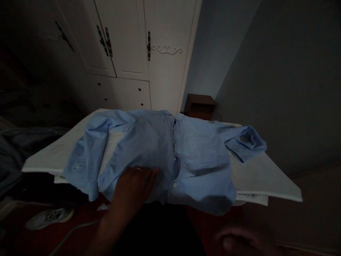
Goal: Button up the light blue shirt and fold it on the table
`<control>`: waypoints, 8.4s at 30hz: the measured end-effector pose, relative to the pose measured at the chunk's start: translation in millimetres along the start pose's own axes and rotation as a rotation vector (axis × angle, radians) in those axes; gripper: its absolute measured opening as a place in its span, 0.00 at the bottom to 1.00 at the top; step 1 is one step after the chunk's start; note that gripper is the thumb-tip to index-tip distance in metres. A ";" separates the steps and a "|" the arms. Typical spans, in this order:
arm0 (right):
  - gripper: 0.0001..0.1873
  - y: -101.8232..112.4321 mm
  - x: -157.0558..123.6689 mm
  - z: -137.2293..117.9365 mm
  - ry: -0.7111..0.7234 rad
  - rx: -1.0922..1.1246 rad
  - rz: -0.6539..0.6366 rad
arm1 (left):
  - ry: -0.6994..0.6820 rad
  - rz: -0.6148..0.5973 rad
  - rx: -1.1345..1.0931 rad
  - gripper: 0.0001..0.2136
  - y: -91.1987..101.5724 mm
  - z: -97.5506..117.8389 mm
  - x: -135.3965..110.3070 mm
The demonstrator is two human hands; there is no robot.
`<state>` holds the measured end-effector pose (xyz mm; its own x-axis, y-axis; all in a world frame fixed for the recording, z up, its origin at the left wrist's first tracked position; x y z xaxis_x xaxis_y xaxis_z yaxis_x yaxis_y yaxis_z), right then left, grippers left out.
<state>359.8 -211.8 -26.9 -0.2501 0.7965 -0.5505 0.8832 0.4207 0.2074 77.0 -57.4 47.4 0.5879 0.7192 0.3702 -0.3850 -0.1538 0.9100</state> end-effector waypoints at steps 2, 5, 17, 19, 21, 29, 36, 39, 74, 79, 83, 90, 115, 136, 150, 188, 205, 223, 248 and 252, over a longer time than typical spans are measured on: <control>0.17 20.8 4.5 -43.1 0.211 0.017 0.075 | -0.024 0.005 -0.054 0.17 -2.7 0.0 14.5; 0.13 51.2 34.6 -111.9 0.439 -0.068 0.193 | -0.074 0.058 -0.192 0.13 -9.9 1.2 39.7; 0.38 141.3 252.3 -213.3 0.516 -0.850 0.581 | -0.234 0.073 -0.321 0.10 -53.3 -6.3 74.2; 0.39 153.9 277.2 -221.4 0.471 -0.900 0.605 | -0.220 0.074 -0.314 0.11 -55.4 -7.1 71.4; 0.39 166.7 296.9 -230.4 0.391 -0.897 0.615 | -0.215 0.073 -0.312 0.11 -56.0 -7.1 70.0; 0.26 192.2 331.8 -259.8 0.147 -0.836 0.370 | -0.206 0.070 -0.335 0.11 -57.5 -6.8 69.3; 0.15 218.4 335.9 -274.8 0.114 -0.864 0.652 | -0.229 0.110 -0.321 0.13 -55.9 -4.7 69.4; 0.17 219.5 337.4 -271.0 0.124 -0.833 0.787 | -0.238 0.126 -0.326 0.15 -54.0 -4.6 69.5; 0.12 50.2 153.3 -170.7 1.137 -1.267 0.315 | -0.192 0.008 -0.382 0.06 -53.3 -10.9 68.0; 0.11 48.6 153.9 -157.6 1.277 -1.182 0.399 | -0.163 0.024 -0.410 0.05 -60.1 -13.2 70.0; 0.11 45.8 149.4 -161.7 1.360 -1.105 0.419 | -0.165 0.037 -0.479 0.07 -61.4 -14.4 69.9; 0.12 44.3 144.8 -166.2 1.349 -1.084 0.461 | -0.209 0.096 -0.582 0.10 -55.3 -11.4 71.9; 0.06 53.2 141.0 -162.2 1.435 -1.061 0.605 | -0.184 0.088 -0.687 0.16 -47.3 -3.2 64.7; 0.07 51.9 151.1 -163.3 1.254 -0.900 0.501 | -0.183 0.105 -0.539 0.13 -50.6 -0.9 65.2; 0.06 52.1 148.5 -165.8 1.258 -0.904 0.523 | -0.276 0.113 -0.532 0.16 -52.6 4.6 63.4; 0.16 50.7 157.1 -164.4 1.100 -0.976 0.400 | -0.307 0.085 -0.332 0.18 -59.4 3.1 62.3; 0.14 51.3 157.4 -161.6 1.100 -1.049 0.371 | -0.412 0.178 -0.135 0.19 -53.2 10.6 61.0; 0.09 58.8 142.0 -168.2 1.336 -0.891 0.454 | -0.395 0.298 -0.124 0.17 -44.9 13.2 60.6; 0.06 55.6 140.0 -170.4 1.310 -0.908 0.525 | -0.405 0.398 -0.261 0.10 -38.9 12.5 59.0; 0.06 55.7 139.9 -170.6 1.319 -0.890 0.526 | -0.415 0.396 -0.267 0.09 -36.8 12.8 59.8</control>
<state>306.3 -2.9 45.6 -0.5671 0.5217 0.6373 0.6044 -0.2620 0.7524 135.5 -17.5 38.5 0.5707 0.3114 0.7599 -0.7627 -0.1421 0.6310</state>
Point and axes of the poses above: each hand's wrist, its own x-axis towards the middle knuckle, its own y-axis out of the back of the hand, z = x × y, the point moved 4 cm from there along x, towards the middle knuckle, and after that the axes turned 12 degrees about -y, right-handed, at the moved point
